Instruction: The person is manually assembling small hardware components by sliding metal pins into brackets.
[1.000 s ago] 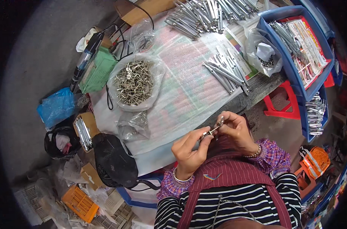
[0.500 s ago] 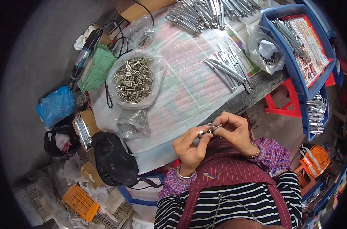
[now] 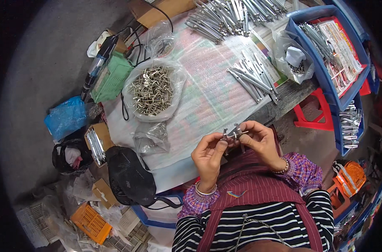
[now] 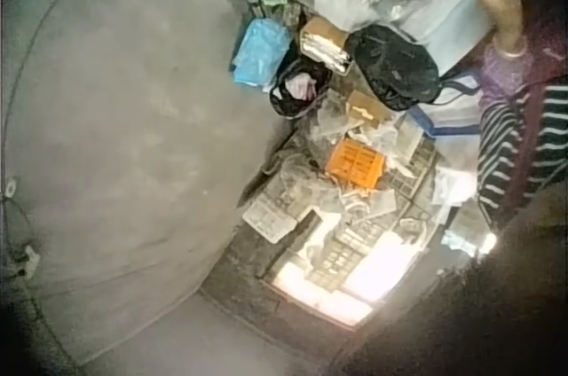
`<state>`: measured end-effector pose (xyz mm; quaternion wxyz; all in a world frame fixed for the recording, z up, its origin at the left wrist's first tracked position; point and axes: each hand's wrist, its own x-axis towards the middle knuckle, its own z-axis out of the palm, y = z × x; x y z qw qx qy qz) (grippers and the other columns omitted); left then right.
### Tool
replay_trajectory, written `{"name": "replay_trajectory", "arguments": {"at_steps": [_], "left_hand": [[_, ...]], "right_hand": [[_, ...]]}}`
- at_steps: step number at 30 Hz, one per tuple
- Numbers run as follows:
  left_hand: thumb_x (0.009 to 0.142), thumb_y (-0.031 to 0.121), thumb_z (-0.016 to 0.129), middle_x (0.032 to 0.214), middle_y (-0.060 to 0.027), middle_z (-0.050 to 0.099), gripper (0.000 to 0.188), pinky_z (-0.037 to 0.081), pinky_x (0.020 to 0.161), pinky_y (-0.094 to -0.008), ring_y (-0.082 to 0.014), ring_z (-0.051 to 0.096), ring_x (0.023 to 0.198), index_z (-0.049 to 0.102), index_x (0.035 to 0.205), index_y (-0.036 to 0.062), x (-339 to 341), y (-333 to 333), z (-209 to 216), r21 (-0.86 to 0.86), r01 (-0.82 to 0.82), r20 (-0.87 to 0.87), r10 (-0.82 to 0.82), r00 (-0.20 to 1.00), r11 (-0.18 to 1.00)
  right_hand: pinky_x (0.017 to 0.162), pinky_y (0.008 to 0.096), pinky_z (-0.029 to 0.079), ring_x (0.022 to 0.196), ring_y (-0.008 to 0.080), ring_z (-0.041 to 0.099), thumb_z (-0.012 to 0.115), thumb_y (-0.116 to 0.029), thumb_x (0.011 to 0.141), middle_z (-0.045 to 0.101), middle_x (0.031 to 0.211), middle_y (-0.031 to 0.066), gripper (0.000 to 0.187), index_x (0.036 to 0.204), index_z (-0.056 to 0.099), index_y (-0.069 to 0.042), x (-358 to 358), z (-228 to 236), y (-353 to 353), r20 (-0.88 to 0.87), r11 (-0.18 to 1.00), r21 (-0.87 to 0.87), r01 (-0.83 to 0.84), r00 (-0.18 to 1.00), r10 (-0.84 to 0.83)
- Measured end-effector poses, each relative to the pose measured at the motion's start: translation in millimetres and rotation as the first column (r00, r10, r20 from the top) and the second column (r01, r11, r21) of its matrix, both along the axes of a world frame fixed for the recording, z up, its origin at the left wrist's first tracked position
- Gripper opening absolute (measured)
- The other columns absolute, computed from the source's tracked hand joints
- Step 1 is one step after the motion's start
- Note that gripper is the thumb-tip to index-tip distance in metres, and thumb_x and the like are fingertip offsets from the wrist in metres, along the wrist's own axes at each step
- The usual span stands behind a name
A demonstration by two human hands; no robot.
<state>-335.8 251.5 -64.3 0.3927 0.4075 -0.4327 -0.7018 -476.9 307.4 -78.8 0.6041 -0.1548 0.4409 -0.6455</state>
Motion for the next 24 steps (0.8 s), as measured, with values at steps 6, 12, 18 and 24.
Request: {"name": "replay_trajectory", "arguments": {"at_steps": [6,12,18,24], "left_hand": [[0.084,0.000,0.061,0.087,-0.0081,0.063,0.018,0.047,0.069,-0.0205,-0.0113,0.060,0.076,0.057,0.100,-0.0060,0.0,2.1,1.2,-0.006,0.027,0.078,-0.027,0.997,1.000],[0.081,0.001,0.064,0.080,-0.0032,0.063,0.010,0.041,0.059,-0.0164,-0.0061,0.055,0.069,0.063,0.090,-0.0037,0.7,2.4,-5.0,-0.429,0.110,0.323,0.039,0.946,0.896],[0.081,0.000,0.063,0.084,-0.0049,0.063,0.015,0.046,0.065,-0.0189,-0.0083,0.058,0.075,0.061,0.095,-0.0051,-3.2,3.0,-2.6,-0.233,0.013,0.187,0.031,0.982,0.972],[0.082,-0.002,0.062,0.087,-0.0063,0.062,0.017,0.047,0.064,-0.0191,-0.0086,0.058,0.073,0.059,0.098,-0.0059,-3.3,2.2,-1.4,-0.097,-0.009,0.091,0.018,0.996,0.995]], "right_hand": [[0.068,0.0221,0.049,0.079,0.0115,0.061,0.064,0.000,0.079,0.063,0.084,0.0050,0.021,0.100,0.060,0.004,-1.6,1.6,-1.9,-0.104,0.998,0.038,-0.058,0.993,0.062],[0.060,0.0206,0.044,0.069,0.0090,0.056,0.069,-0.002,0.073,0.062,0.078,0.0044,0.018,0.090,0.065,0.004,-1.7,1.0,-1.9,-0.490,0.996,-0.074,-0.058,0.871,0.015],[0.060,0.0201,0.043,0.070,0.0098,0.056,0.068,0.000,0.074,0.060,0.079,0.0047,0.017,0.090,0.063,0.005,4.8,2.3,-6.4,-0.497,0.991,-0.130,-0.007,0.866,-0.059],[0.057,0.0198,0.041,0.067,0.0074,0.054,0.068,-0.003,0.073,0.060,0.076,0.0042,0.018,0.090,0.064,0.003,-2.3,1.6,-5.0,-0.492,0.999,-0.027,-0.023,0.870,0.007]]}}
